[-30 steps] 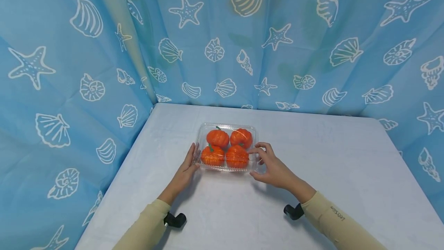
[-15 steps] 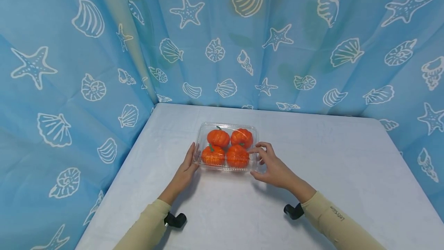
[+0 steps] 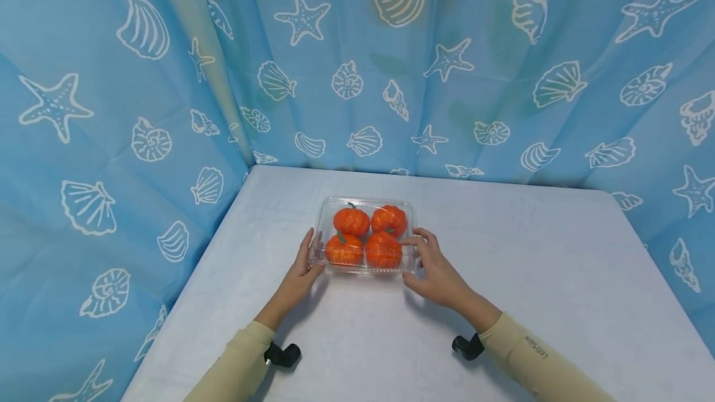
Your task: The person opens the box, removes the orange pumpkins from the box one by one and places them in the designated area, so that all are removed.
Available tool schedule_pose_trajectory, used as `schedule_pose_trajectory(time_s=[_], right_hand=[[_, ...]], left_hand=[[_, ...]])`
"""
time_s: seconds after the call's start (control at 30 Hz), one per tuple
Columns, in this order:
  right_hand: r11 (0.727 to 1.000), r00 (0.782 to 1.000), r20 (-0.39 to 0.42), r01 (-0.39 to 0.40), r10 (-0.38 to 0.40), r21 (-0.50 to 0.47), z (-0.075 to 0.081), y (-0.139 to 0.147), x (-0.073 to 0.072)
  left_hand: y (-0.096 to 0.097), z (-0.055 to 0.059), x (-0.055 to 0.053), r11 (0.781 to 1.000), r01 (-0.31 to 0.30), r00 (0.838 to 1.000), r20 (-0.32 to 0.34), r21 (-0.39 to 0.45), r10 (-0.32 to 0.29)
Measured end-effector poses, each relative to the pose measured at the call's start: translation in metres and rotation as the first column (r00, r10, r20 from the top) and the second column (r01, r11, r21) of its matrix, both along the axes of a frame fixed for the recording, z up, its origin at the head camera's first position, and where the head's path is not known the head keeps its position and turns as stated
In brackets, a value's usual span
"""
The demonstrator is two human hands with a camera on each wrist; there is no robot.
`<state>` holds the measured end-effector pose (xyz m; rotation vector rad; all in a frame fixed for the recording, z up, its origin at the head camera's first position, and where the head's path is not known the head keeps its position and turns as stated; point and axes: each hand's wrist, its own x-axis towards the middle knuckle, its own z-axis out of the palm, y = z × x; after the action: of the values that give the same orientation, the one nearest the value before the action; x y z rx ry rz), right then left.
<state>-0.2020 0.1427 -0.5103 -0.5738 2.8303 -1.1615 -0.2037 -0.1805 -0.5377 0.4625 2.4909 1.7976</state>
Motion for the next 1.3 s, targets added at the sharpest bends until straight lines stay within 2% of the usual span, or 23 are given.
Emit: schedule_pose_trajectory(time_s=[0.17,0.33,0.53,0.8,1.03,1.3], right_hand=[[0.999,0.999,-0.019,0.034,-0.034,0.002,-0.003,-0.006,0.002],[0.998,0.995,-0.076,0.064,-0.063,0.013,-0.005,-0.011,0.002],[0.997,0.990,-0.123,0.072,-0.070,0.015,-0.008,-0.012,0.003],[0.997,0.992,-0.106,0.073,-0.070,0.026,-0.011,-0.012,0.001],[0.999,0.996,-0.079,0.038,-0.037,0.013,-0.005,-0.009,0.002],[1.000,0.994,-0.106,0.008,-0.009,-0.005,-0.007,-0.006,0.001]], left_hand=[[0.000,0.000,0.000,1.000,0.009,1.000,0.003,0.009,-0.009],[-0.001,0.001,-0.001,0.999,0.034,0.999,0.007,0.027,-0.035],[0.000,0.001,-0.001,0.999,0.034,0.999,0.020,0.024,-0.035],[0.000,0.001,-0.001,1.000,0.023,0.999,0.034,0.021,-0.024],[0.001,0.002,-0.001,0.999,0.023,0.998,0.053,0.026,-0.024],[0.000,0.001,-0.001,0.999,0.025,0.999,0.040,0.025,-0.026]])
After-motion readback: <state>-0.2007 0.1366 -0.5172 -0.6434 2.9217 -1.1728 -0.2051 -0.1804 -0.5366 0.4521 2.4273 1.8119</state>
